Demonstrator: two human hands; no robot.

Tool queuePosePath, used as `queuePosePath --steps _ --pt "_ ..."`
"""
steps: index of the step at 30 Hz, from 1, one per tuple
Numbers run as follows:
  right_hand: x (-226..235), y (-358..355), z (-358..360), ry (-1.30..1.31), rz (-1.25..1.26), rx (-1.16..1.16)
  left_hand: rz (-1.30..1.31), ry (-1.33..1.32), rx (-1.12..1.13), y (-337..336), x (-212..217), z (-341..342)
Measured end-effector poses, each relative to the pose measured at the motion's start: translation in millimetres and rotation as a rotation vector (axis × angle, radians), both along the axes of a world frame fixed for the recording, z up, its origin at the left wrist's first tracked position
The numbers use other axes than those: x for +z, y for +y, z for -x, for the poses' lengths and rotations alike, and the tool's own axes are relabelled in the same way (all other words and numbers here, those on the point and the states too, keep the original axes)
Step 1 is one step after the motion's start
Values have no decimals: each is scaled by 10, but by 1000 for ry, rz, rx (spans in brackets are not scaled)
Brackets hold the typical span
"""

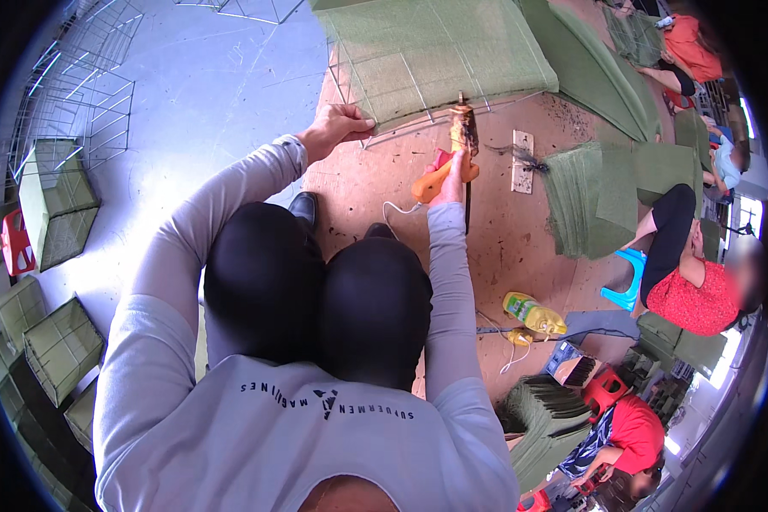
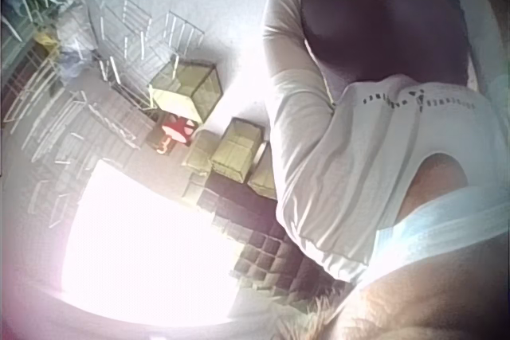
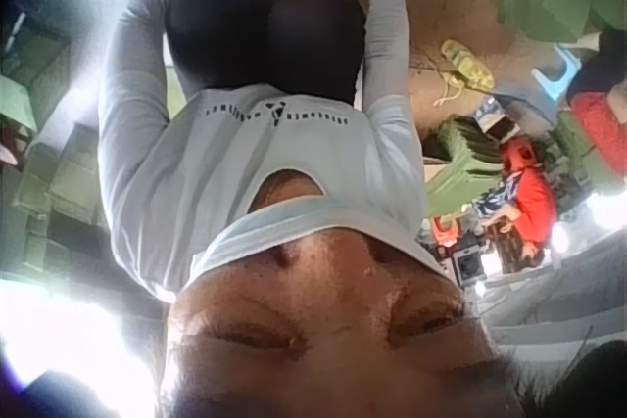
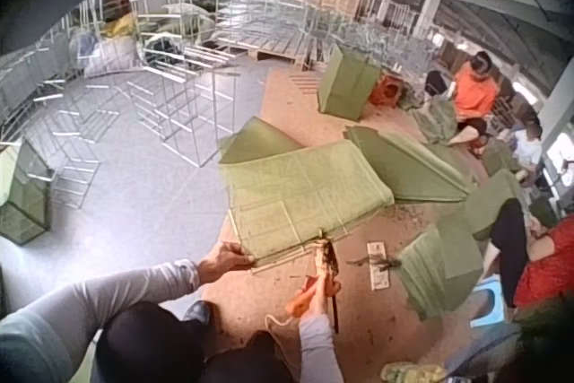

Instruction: The recorder uses a hot glue gun to attach green mesh fabric to wire frames.

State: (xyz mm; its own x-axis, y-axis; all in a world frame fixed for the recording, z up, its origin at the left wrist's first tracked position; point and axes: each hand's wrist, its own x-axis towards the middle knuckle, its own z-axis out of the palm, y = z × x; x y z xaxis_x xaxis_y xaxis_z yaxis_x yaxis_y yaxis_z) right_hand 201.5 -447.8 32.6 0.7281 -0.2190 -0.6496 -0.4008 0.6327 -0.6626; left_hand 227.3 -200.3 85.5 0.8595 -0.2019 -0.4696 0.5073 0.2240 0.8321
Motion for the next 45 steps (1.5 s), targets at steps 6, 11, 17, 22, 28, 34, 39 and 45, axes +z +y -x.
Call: queuePosePath --steps 6,11,17,22,28,34,39,45 --pt "173 352 496 -17 0 222 71 2 6 23 -60 2" --pt "62 500 718 24 -57 306 104 8 -6 -9 -56 -9" --pt "-86 312 489 -1 -155 120 91 23 -23 22 -50 -19" --pt "-226 -222 41 -40 -76 92 86 14 -19 -61 30 -17" --pt "-118 -229 -63 -83 -77 107 69 5 -53 -5 -14 -14" --pt "24 352 467 -20 -25 226 89 17 -46 8 -47 -16" --pt "34 489 694 -50 -127 347 109 16 -41 23 -44 -26" --pt "46 377 546 11 -116 176 121 21 -37 -5 -5 -21"
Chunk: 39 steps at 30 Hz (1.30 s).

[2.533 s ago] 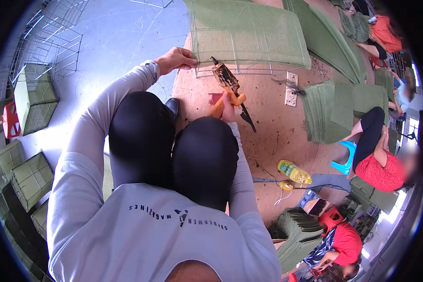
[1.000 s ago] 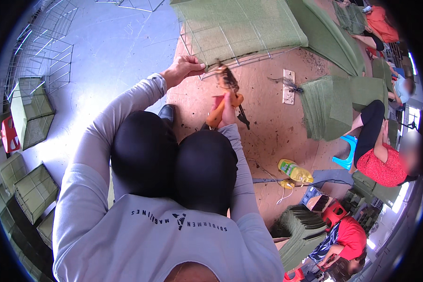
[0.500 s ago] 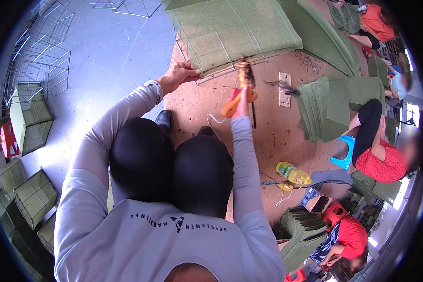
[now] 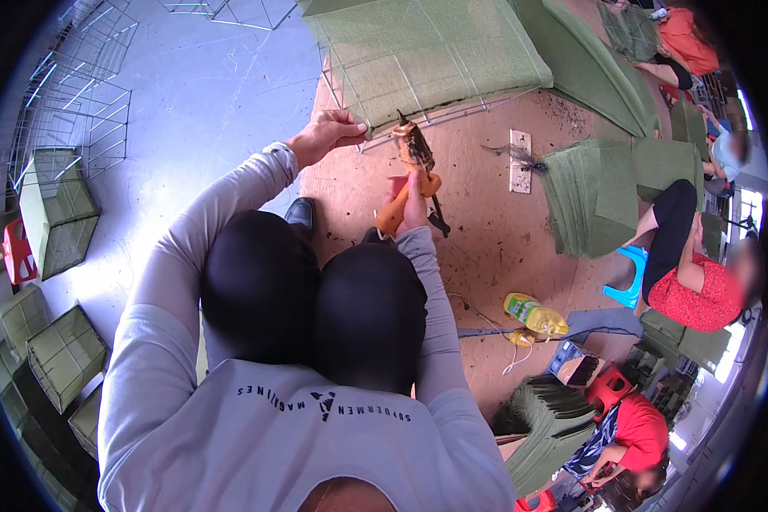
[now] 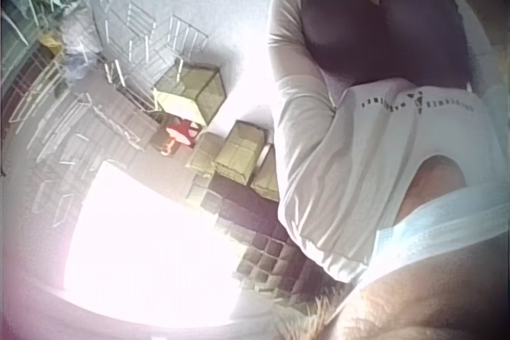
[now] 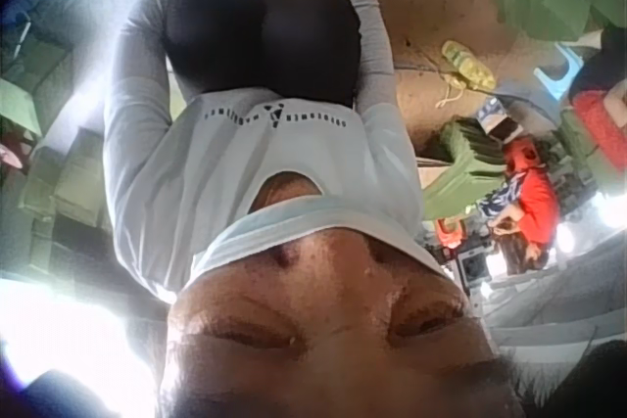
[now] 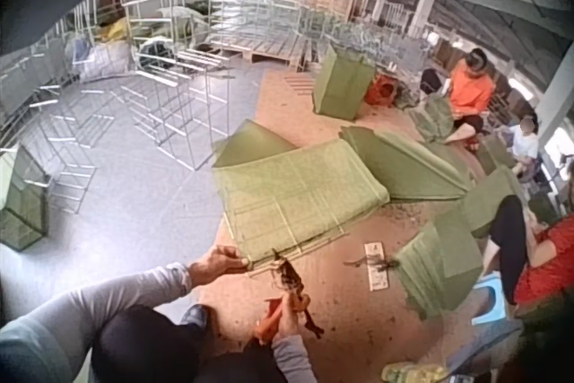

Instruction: The recorder uses a hot glue gun to attach green mesh fabric to wire frames.

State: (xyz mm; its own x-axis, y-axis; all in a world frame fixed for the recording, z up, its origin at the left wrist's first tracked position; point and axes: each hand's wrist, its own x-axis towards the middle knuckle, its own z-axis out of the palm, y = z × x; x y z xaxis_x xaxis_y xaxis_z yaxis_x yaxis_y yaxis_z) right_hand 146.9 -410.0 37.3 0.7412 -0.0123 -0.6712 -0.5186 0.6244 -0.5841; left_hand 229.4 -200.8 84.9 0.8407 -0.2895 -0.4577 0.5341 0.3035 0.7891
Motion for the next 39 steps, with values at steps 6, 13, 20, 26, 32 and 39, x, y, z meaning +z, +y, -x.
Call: queuePosePath --steps 6,13,20,26,32,39 --pt "-4 118 174 -32 14 152 15 0 14 30 -59 -6" --pt "-43 50 59 29 -41 65 -15 -15 -30 48 -85 -19" --pt "-61 166 196 -51 -48 156 1 -6 -34 49 -84 -19" --pt "-42 -19 2 11 1 -9 -8 -19 -50 47 -105 -43" --pt "-79 30 84 31 20 64 -25 -14 -57 57 -91 -37" --pt "-24 -20 -12 19 27 -6 -33 -24 -56 46 -50 -17"
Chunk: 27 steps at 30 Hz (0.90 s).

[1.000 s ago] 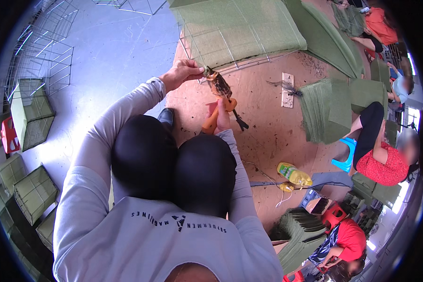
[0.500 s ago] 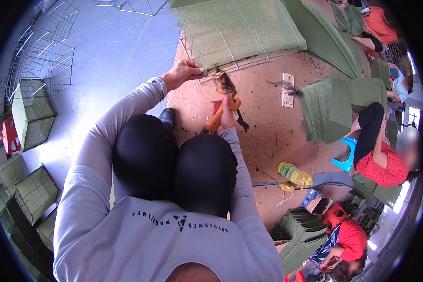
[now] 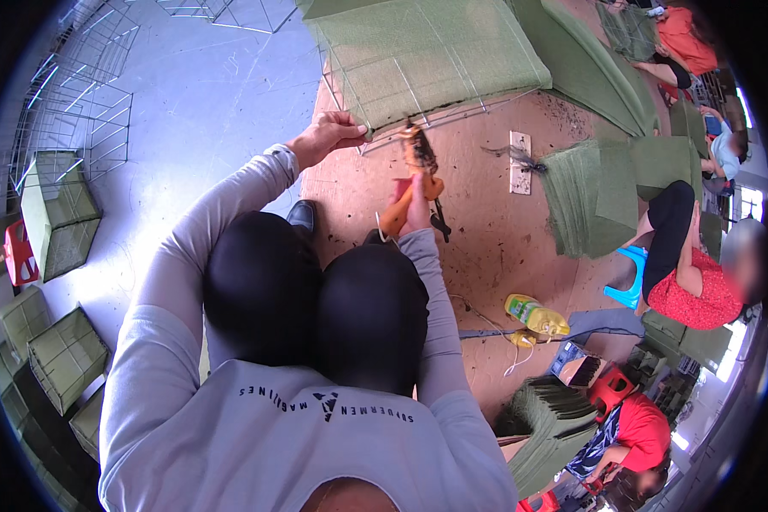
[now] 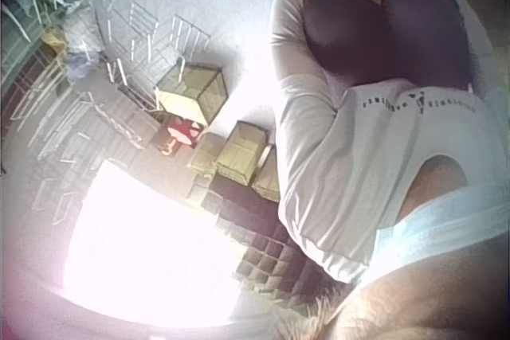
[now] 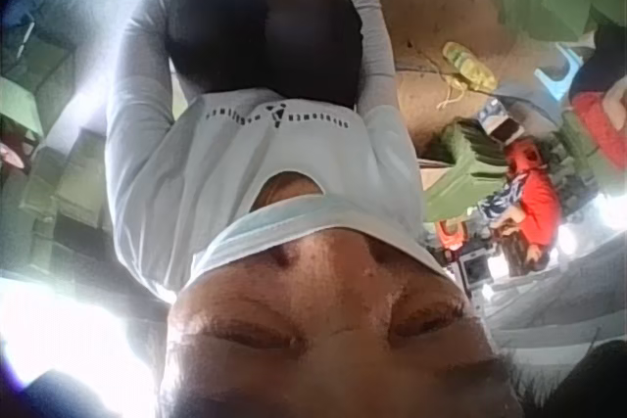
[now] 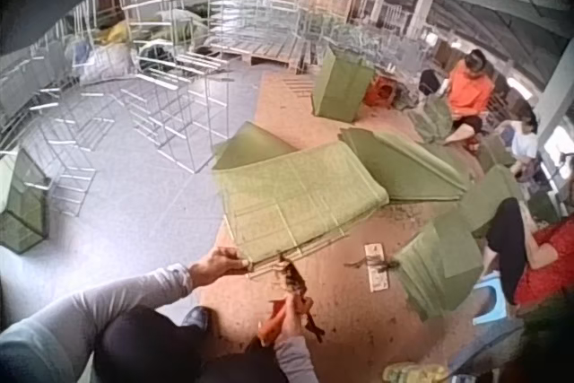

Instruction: The recorder uses a hot glue gun to attach green mesh fabric to wire frames.

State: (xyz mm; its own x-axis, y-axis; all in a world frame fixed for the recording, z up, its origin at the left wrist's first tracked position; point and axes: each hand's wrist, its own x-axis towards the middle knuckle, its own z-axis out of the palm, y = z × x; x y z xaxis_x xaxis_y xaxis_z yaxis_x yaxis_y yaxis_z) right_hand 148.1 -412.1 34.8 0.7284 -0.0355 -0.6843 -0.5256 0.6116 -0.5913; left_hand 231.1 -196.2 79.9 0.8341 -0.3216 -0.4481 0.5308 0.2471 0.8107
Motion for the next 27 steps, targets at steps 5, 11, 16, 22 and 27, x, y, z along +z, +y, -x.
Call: queuePosePath --steps 5,11,16,22,27 --pt "-24 -214 -165 -23 -11 -3 6 5 8 -3 -4 -10" --pt "-7 122 162 -22 -50 172 -2 11 18 11 -26 -13" --pt "-1 -40 -66 4 -10 -1 -13 11 17 1 13 -5" --pt "-41 -408 -405 -53 34 -53 -6 1 6 -17 10 -10" --pt "-72 -45 -10 -19 1 101 8 1 2 39 -34 5"
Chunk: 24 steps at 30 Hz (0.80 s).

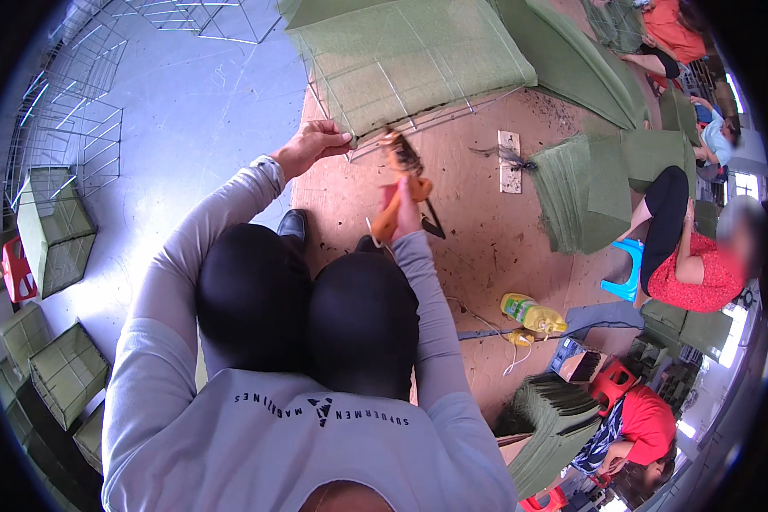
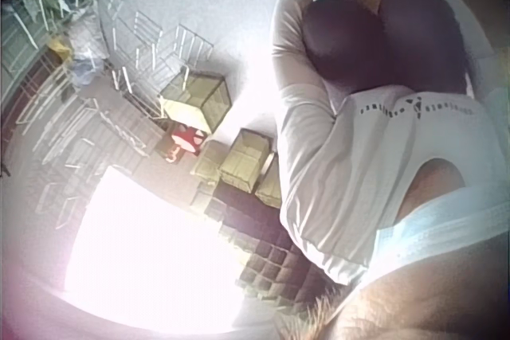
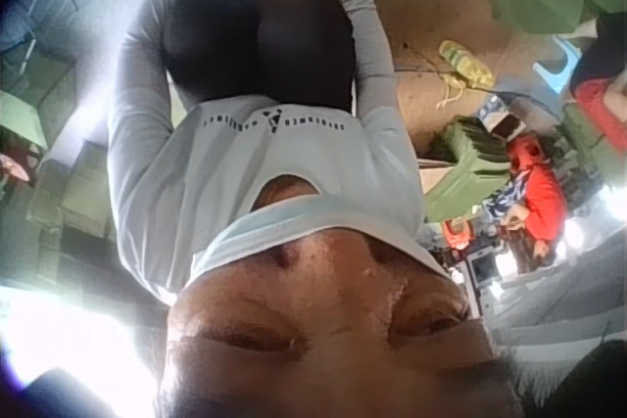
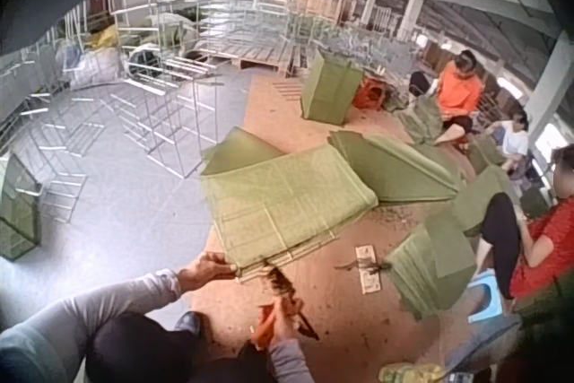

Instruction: The recorder uses a hot glue gun to attach green mesh fabric to wire frames.

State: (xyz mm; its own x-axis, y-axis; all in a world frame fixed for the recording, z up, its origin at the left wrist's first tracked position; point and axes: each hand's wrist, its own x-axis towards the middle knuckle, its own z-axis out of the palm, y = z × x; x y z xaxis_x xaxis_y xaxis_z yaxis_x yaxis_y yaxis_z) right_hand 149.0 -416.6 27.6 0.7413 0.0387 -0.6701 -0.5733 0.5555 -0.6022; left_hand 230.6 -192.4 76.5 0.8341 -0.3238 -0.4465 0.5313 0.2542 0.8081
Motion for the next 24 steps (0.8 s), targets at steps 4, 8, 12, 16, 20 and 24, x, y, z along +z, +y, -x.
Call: queuePosePath --steps 4,8,12,16,20,24 --pt "11 65 88 -3 -5 50 -7 4 8 -46 75 -10" --pt "80 -266 -348 -24 86 -119 -22 10 10 -54 138 -11" --pt "12 -901 -946 -115 56 -180 -14 -5 -14 -105 137 -38" --pt "131 -987 -1080 -108 81 -218 -34 15 2 -72 122 -15" --pt "-63 -753 -800 -51 39 -190 -27 13 4 -61 98 -22" --pt "-48 -294 -343 21 -12 -74 -42 -4 -14 -26 111 -5"
